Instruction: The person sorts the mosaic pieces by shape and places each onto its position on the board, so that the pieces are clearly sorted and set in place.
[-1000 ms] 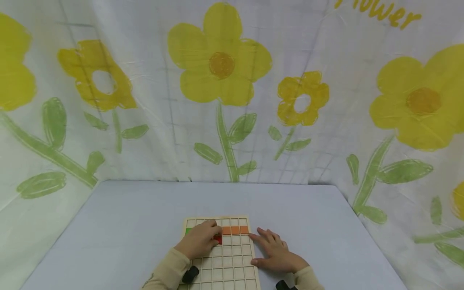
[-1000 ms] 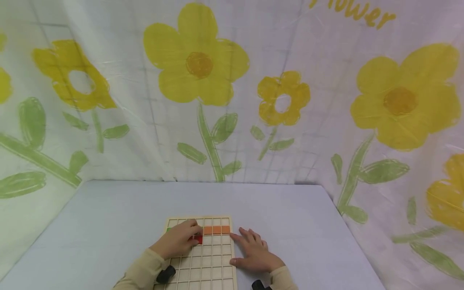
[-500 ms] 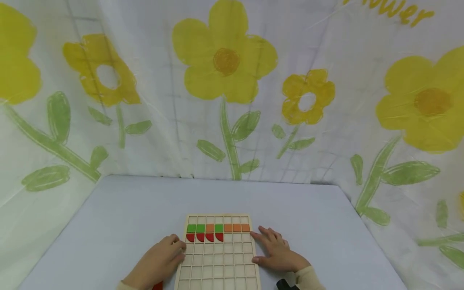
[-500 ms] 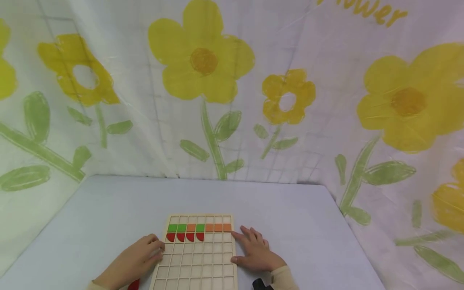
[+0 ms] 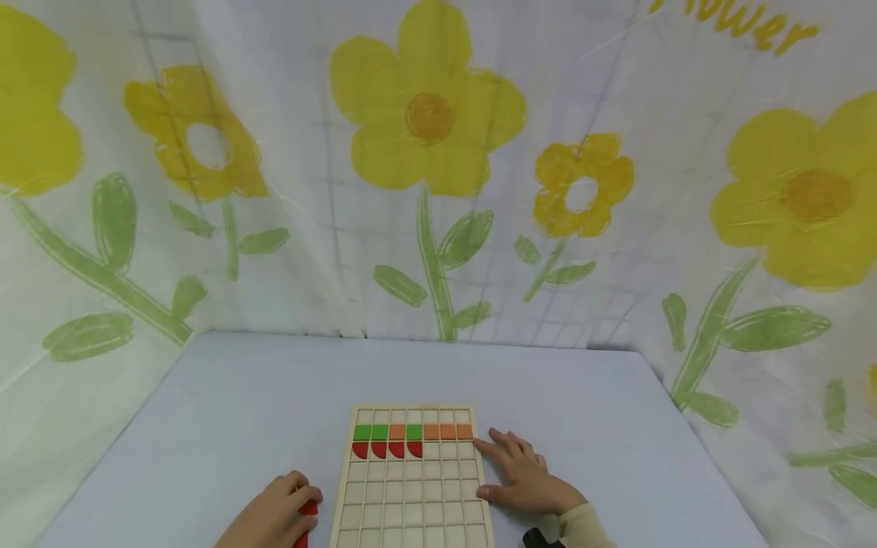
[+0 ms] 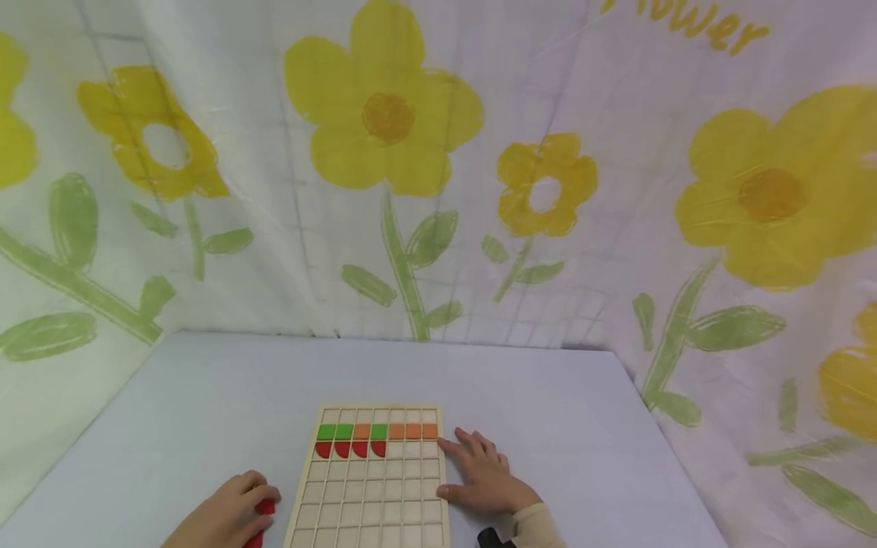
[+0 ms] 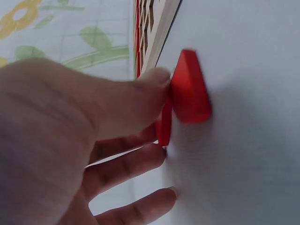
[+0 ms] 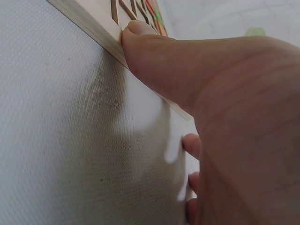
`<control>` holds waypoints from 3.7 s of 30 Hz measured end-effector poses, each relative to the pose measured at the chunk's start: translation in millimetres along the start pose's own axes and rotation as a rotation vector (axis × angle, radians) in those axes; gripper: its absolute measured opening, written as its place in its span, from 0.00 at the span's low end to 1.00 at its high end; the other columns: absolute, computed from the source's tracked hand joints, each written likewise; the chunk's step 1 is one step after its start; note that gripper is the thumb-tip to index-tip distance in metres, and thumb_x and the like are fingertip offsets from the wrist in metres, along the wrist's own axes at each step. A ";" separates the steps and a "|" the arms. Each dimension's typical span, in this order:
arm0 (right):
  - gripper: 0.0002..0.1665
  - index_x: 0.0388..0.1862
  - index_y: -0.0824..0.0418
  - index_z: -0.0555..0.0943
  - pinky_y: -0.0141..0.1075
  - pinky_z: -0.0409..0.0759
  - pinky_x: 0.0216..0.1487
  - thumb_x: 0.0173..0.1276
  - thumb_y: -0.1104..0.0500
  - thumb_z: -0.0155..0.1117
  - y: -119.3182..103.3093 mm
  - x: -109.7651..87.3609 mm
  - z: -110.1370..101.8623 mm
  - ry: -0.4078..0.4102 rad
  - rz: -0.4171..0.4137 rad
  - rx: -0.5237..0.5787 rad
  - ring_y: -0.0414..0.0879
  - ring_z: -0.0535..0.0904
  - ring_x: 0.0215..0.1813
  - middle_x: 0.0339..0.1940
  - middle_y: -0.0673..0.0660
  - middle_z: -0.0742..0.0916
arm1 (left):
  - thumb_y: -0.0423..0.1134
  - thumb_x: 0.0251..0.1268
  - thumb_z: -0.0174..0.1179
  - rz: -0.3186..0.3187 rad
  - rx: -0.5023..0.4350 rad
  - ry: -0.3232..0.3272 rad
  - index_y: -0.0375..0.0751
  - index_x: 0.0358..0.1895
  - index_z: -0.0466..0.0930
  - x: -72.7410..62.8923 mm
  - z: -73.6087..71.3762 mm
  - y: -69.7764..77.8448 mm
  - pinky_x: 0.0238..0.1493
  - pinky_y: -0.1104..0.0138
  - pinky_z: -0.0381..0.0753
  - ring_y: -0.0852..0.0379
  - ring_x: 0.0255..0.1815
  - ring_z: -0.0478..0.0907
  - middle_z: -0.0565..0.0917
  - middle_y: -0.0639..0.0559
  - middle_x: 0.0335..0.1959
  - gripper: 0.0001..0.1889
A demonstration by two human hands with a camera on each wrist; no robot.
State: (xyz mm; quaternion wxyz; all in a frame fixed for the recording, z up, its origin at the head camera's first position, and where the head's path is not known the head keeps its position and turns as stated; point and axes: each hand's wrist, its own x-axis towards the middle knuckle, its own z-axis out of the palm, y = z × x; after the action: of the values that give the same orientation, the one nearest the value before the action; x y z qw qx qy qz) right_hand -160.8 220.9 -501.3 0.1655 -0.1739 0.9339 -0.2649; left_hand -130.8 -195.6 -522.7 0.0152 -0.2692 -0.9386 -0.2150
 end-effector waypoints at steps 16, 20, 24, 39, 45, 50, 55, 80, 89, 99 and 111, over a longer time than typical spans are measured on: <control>0.44 0.75 0.41 0.56 0.72 0.50 0.60 0.64 0.32 0.57 0.5 -0.6 1.1 -0.011 0.021 0.007 0.68 0.44 0.75 0.78 0.58 0.54 | 0.27 0.42 0.72 0.307 -0.111 0.261 0.48 0.40 0.79 -2.0 21.1 -35.3 0.29 0.73 0.72 0.70 0.35 0.65 0.71 0.61 0.35 0.20; 0.44 0.75 0.41 0.57 0.72 0.51 0.59 0.64 0.32 0.57 0.0 -0.3 1.3 -0.016 0.028 0.000 0.68 0.45 0.75 0.78 0.58 0.54 | 0.35 0.51 0.70 0.154 -0.253 0.177 0.48 0.40 0.79 -5.2 16.7 -32.3 0.29 0.74 0.74 0.73 0.34 0.65 0.71 0.64 0.34 0.12; 0.44 0.75 0.41 0.57 0.72 0.51 0.59 0.63 0.32 0.57 -2.0 -0.1 0.8 -0.007 0.022 -0.006 0.68 0.45 0.75 0.78 0.58 0.55 | 0.42 0.56 0.68 -0.077 -0.308 0.090 0.49 0.41 0.80 -7.7 9.8 -23.3 0.33 0.74 0.75 0.74 0.33 0.66 0.71 0.64 0.36 0.11; 0.44 0.75 0.41 0.57 0.72 0.51 0.60 0.64 0.32 0.57 1.6 -0.6 0.3 -0.004 0.006 0.007 0.68 0.45 0.75 0.78 0.58 0.55 | 0.41 0.53 0.71 -0.094 -0.302 0.162 0.41 0.40 0.80 -7.5 13.3 -21.0 0.27 0.75 0.71 0.74 0.29 0.63 0.70 0.59 0.35 0.14; 0.44 0.75 0.43 0.57 0.72 0.50 0.60 0.64 0.33 0.57 1.0 -1.9 0.2 -0.007 0.004 0.018 0.68 0.44 0.75 0.78 0.58 0.54 | 0.38 0.52 0.70 -0.055 -0.264 0.143 0.41 0.41 0.81 -8.3 14.3 -23.8 0.27 0.75 0.72 0.75 0.30 0.62 0.68 0.60 0.35 0.13; 0.43 0.75 0.43 0.57 0.72 0.50 0.60 0.65 0.33 0.57 2.4 -1.7 0.2 -0.001 -0.010 0.015 0.69 0.44 0.75 0.78 0.59 0.54 | 0.37 0.54 0.69 -0.126 -0.241 0.058 0.40 0.43 0.81 -6.9 9.6 -21.4 0.31 0.76 0.75 0.75 0.30 0.63 0.70 0.58 0.35 0.13; 0.43 0.75 0.43 0.57 0.72 0.50 0.60 0.65 0.34 0.57 2.9 -1.5 0.7 -0.001 -0.015 0.016 0.69 0.44 0.75 0.78 0.59 0.54 | 0.35 0.52 0.70 -0.104 -0.130 0.104 0.39 0.45 0.81 -5.1 6.4 -17.4 0.29 0.75 0.74 0.74 0.29 0.64 0.72 0.58 0.34 0.16; 0.43 0.75 0.40 0.58 0.72 0.51 0.60 0.64 0.33 0.57 6.1 -0.8 2.8 -0.001 -0.010 0.016 0.67 0.46 0.75 0.77 0.58 0.56 | 0.25 0.60 0.61 0.290 -0.075 0.127 0.47 0.41 0.80 97.8 -4.1 53.8 0.32 0.74 0.74 0.67 0.33 0.68 0.72 0.59 0.39 0.12; 0.43 0.75 0.39 0.57 0.72 0.52 0.60 0.63 0.31 0.55 8.0 -1.9 2.6 0.007 -0.033 0.000 0.67 0.47 0.75 0.77 0.58 0.56 | 0.28 0.62 0.61 0.419 -0.098 0.059 0.44 0.42 0.81 137.7 24.5 82.5 0.34 0.73 0.76 0.63 0.34 0.74 0.76 0.55 0.37 0.08; 0.43 0.75 0.39 0.58 0.71 0.53 0.60 0.63 0.31 0.56 5.2 -1.5 2.1 0.019 -0.023 -0.022 0.67 0.47 0.74 0.77 0.58 0.57 | 0.34 0.62 0.63 0.419 0.074 -0.010 0.49 0.34 0.81 152.6 41.2 92.8 0.34 0.74 0.75 0.64 0.34 0.72 0.75 0.58 0.34 0.04; 0.43 0.74 0.37 0.58 0.71 0.54 0.60 0.62 0.30 0.57 8.6 -1.7 6.4 0.023 0.000 -0.033 0.66 0.48 0.74 0.77 0.56 0.57 | 0.28 0.59 0.63 0.491 0.007 0.056 0.45 0.37 0.84 158.4 47.1 92.8 0.41 0.72 0.78 0.61 0.39 0.76 0.79 0.55 0.36 0.08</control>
State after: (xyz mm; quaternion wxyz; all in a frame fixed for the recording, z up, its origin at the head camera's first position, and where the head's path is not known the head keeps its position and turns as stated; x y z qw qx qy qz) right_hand -158.8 225.7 -510.8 0.1517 -0.1736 0.9400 -0.2517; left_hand -214.5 -26.4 -505.9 0.0939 -0.4829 -0.8451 -0.2092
